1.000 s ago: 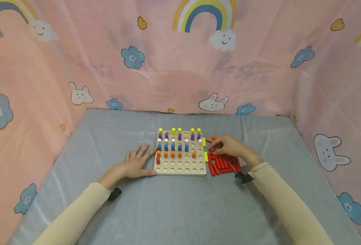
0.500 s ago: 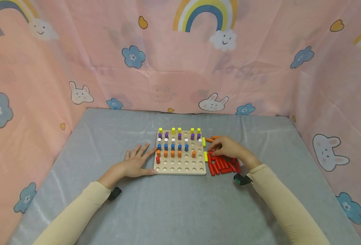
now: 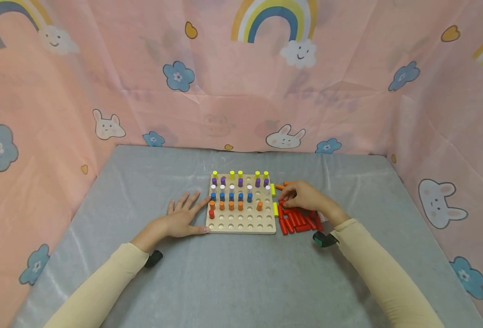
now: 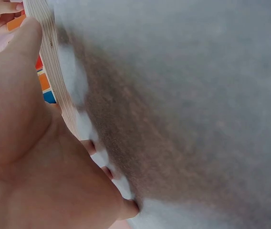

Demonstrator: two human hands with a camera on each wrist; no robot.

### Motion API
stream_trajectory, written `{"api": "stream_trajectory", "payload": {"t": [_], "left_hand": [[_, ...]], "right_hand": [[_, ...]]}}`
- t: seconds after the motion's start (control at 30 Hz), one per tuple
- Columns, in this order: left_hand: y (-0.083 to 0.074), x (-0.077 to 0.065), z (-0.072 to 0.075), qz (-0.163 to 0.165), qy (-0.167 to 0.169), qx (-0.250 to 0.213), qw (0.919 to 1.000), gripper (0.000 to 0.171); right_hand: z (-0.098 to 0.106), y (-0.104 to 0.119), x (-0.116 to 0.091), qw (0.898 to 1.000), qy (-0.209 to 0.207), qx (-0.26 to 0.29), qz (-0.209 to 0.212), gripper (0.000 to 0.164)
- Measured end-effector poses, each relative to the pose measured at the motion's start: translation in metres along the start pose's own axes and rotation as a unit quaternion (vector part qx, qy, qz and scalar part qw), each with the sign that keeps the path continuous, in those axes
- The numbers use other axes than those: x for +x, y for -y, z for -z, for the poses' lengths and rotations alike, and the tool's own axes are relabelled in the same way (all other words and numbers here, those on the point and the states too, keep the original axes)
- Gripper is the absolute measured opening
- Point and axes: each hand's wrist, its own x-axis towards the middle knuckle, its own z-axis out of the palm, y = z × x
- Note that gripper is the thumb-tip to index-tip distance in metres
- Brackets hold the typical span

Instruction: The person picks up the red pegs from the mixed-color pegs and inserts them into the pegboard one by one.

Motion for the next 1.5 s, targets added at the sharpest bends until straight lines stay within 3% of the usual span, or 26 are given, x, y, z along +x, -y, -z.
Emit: {"api": "stream_trajectory", "payload": {"t": [0.9, 1.5], "left_hand": [[-0.004, 0.000, 0.002, 0.002, 0.004, 0.001, 1.0000, 0.094], [-0.006, -0.004, 0.006, 0.005, -0.001, 0.017, 0.9998, 0.092]], "right_hand": [[0.003, 0.024, -0.006, 0.999, -0.035, 0.018, -0.002, 0.018], [-0.013, 0.045, -0.016, 0.994, -0.085, 0.053, 0.052, 0.020]]}}
